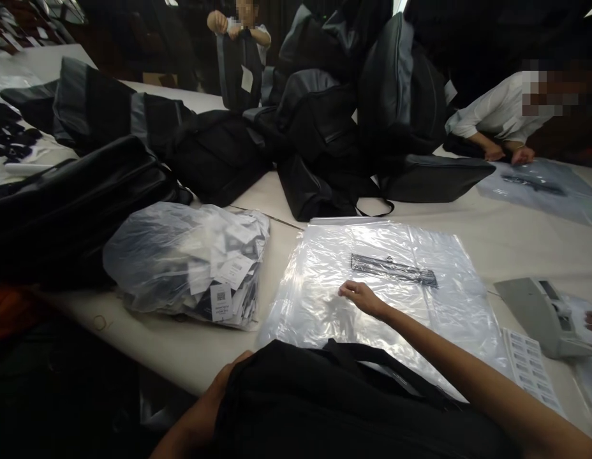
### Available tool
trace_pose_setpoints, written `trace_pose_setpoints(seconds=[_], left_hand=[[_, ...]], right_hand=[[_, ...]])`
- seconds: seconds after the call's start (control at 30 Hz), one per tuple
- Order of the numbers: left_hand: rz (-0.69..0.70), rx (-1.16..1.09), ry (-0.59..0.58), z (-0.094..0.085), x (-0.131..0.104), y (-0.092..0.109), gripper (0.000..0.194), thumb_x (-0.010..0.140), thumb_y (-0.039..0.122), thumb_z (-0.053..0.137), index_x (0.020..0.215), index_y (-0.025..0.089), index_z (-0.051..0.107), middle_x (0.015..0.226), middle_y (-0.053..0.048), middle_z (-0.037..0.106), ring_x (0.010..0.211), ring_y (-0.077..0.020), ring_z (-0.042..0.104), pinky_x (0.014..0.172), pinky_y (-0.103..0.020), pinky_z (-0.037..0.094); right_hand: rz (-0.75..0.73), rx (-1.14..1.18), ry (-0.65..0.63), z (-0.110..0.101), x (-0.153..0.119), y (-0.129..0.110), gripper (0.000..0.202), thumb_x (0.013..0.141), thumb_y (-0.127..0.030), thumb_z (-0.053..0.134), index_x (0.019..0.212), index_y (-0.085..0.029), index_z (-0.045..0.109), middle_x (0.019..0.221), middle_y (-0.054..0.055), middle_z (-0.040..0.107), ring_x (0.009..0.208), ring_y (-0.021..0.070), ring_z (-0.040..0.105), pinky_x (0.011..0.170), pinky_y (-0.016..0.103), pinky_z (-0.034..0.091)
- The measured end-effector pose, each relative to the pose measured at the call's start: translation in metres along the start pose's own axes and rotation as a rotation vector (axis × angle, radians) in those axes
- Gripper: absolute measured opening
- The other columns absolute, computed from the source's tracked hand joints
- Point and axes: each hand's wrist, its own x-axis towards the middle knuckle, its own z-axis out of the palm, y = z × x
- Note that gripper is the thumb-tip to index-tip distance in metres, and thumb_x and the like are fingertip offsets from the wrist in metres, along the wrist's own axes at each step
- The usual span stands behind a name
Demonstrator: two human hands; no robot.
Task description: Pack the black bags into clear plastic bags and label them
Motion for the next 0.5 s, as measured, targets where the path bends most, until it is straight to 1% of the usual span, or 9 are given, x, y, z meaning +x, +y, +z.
trace_pose_setpoints(seconds=[0.07,0.13,0.2,0.27,0.33,0.4,0.43,0.5], left_hand=[[0.041,-0.036,-0.101,0.006,0.020,0.007,0.057,0.050,0.040,0.080,0.101,0.017,0.072,0.110,-0.011,0.071,0.121,-0.0449,0.052,0.105,-0.052,0.043],[0.072,-0.075,-0.195,0.016,0.039,0.017,0.070,0.048,0.033,0.084,0.115,0.017,0.067,0.124,-0.012,0.065,0.127,-0.0423,0.047,0.111,-0.051,0.036],[0.087,-0.105,-0.290,0.026,0.055,0.030,0.087,0.044,0.025,0.088,0.125,0.018,0.060,0.129,-0.012,0.063,0.126,-0.0391,0.050,0.112,-0.050,0.036],[0.130,-0.149,-0.392,0.035,0.066,0.045,0.096,0.043,0.021,0.090,0.132,0.019,0.054,0.129,-0.010,0.063,0.122,-0.0359,0.054,0.111,-0.049,0.039],[0.195,-0.199,-0.464,0.043,0.072,0.058,0.094,0.049,0.022,0.089,0.135,0.021,0.051,0.130,-0.008,0.062,0.123,-0.0333,0.053,0.112,-0.046,0.038],[0.251,-0.252,-0.501,0.050,0.077,0.064,0.091,0.054,0.024,0.088,0.137,0.022,0.050,0.132,-0.007,0.061,0.126,-0.0328,0.051,0.113,-0.045,0.035],[0.263,-0.273,-0.518,0.054,0.078,0.064,0.092,0.054,0.024,0.089,0.138,0.022,0.049,0.132,-0.007,0.060,0.126,-0.0332,0.051,0.113,-0.046,0.035],[0.273,-0.296,-0.555,0.062,0.083,0.058,0.100,0.051,0.025,0.090,0.141,0.024,0.046,0.135,-0.008,0.059,0.127,-0.0341,0.050,0.113,-0.049,0.035]], right_hand=[[-0.007,-0.138,0.098,-0.014,0.000,-0.015,0.031,0.095,-0.040,0.040,0.082,-0.019,0.059,0.074,0.003,0.066,0.069,0.0166,0.059,0.068,0.027,0.041],[-0.010,-0.377,0.193,-0.025,0.002,-0.030,0.028,0.097,-0.038,0.037,0.087,-0.021,0.057,0.068,0.002,0.063,0.061,0.0166,0.056,0.064,0.027,0.036],[-0.033,-0.566,0.251,-0.033,0.006,-0.044,0.027,0.098,-0.039,0.037,0.092,-0.021,0.057,0.066,0.003,0.061,0.059,0.0181,0.054,0.061,0.028,0.031],[-0.067,-0.598,0.259,-0.039,0.012,-0.057,0.027,0.098,-0.041,0.038,0.094,-0.022,0.056,0.065,0.003,0.059,0.058,0.0188,0.053,0.060,0.029,0.028],[-0.074,-0.484,0.246,-0.040,0.018,-0.068,0.026,0.097,-0.042,0.039,0.089,-0.022,0.054,0.061,0.001,0.055,0.056,0.0171,0.049,0.058,0.028,0.026],[-0.059,-0.264,0.236,-0.035,0.021,-0.075,0.031,0.095,-0.047,0.042,0.080,-0.022,0.051,0.058,-0.002,0.048,0.053,0.0143,0.044,0.056,0.026,0.027],[-0.038,-0.140,0.230,-0.030,0.022,-0.077,0.035,0.093,-0.052,0.044,0.076,-0.021,0.050,0.055,-0.003,0.045,0.052,0.0131,0.041,0.055,0.026,0.027],[0.039,0.083,0.200,-0.016,0.020,-0.075,0.043,0.086,-0.062,0.050,0.072,-0.021,0.049,0.052,-0.006,0.038,0.049,0.0112,0.034,0.052,0.025,0.025]])
